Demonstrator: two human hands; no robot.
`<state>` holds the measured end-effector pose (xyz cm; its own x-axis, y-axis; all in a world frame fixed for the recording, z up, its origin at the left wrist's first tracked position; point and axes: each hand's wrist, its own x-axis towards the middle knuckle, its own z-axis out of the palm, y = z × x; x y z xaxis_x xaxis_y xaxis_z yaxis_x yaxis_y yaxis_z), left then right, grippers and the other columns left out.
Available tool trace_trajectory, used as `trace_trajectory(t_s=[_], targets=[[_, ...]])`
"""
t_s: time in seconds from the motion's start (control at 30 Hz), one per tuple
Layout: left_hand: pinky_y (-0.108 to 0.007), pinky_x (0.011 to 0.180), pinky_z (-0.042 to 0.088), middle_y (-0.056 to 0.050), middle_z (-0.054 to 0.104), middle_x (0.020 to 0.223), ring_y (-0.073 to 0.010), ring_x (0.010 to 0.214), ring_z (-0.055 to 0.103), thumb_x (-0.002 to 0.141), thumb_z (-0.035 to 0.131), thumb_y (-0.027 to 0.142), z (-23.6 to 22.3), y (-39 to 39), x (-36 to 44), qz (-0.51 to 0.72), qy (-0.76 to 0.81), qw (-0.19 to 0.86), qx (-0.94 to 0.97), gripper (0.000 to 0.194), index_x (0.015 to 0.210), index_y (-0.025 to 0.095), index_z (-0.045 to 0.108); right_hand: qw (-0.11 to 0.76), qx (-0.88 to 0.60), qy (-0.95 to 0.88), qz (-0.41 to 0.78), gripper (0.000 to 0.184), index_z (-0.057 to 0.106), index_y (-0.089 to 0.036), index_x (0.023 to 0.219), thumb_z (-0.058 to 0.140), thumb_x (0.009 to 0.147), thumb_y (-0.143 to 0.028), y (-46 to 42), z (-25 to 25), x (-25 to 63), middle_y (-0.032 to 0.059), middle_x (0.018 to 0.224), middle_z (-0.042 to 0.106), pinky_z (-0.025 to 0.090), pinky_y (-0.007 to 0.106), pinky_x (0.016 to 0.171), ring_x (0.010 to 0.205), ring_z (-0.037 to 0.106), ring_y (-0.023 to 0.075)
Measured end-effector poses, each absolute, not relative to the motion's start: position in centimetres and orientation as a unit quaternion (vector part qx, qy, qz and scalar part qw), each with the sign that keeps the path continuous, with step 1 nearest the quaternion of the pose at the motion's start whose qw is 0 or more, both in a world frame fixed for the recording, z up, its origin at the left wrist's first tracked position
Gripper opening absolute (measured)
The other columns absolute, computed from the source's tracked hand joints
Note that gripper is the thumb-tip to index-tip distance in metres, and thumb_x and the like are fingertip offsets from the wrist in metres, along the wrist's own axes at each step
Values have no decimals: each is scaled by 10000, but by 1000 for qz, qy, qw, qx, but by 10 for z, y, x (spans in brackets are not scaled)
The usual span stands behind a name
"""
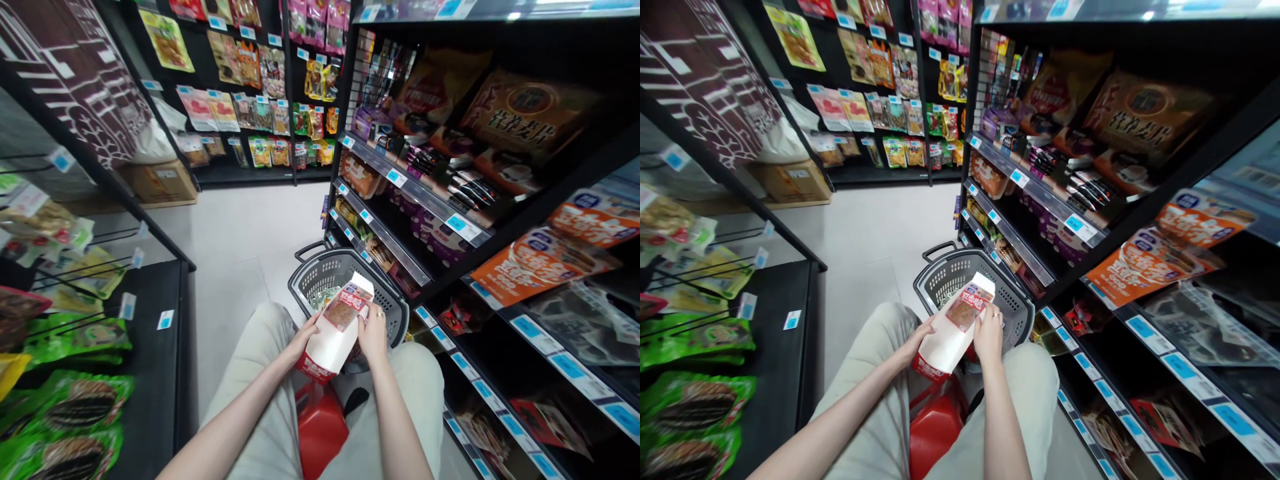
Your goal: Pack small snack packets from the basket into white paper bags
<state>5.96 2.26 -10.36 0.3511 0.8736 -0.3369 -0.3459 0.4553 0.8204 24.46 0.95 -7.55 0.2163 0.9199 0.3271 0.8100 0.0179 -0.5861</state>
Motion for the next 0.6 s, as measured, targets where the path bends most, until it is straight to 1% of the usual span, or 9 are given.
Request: trace_trajectory(t_s=[0.07,0.1,0.23,0.33,0.43,0.5,0.6], targets=[[-268,735,403,-56,544,1123,-217,920,530,546,482,172,-105,23,60,397,396,754,343,638,1180,148,424,338,-700,-627,50,437,376,-161,1174,415,740,-187,8,-75,243,102,1189,421,306,345,865,1061,362,230],[-267,737,401,-59,547,1118,-217,917,531,547,484,174,-107,23,59,394,394,754,347,634,1178,145,428,326,-707,-626,42,457,359,-162,1193,417,741,-190,8,-76,243,106,1198,416,294,362,863,1057,352,242],[-276,743,397,-63,555,1106,-218,905,535,555,479,174,-112,23,58,381,387,762,353,654,1205,148,408,279,-744,-606,30,461,367,-168,1198,432,745,-225,7,-83,245,134,1153,456,269,419,804,981,361,287],[-276,749,394,-58,541,1127,-209,903,535,572,465,161,-113,23,58,374,373,767,364,667,1233,163,375,267,-752,-602,22,457,385,-191,1187,444,737,-237,8,-88,246,125,1204,422,258,427,772,947,360,295],[-275,745,394,-50,534,1138,-204,898,534,581,456,156,-112,21,58,369,363,772,369,679,1251,178,351,258,-753,-605,21,463,366,-199,1202,429,746,-250,10,-87,246,125,1234,389,249,427,755,930,361,291],[-275,751,390,-48,531,1142,-204,904,530,579,457,150,-112,21,57,367,365,770,373,676,1248,179,356,250,-760,-599,25,483,355,-198,1210,442,740,-266,11,-86,247,136,1215,397,246,425,747,922,364,291],[-270,776,379,-37,520,1158,-199,928,518,575,459,135,-112,20,56,364,375,762,383,658,1227,185,385,235,-782,-576,33,492,387,-187,1189,484,714,-267,12,-84,251,154,1103,458,244,418,731,909,370,295]])
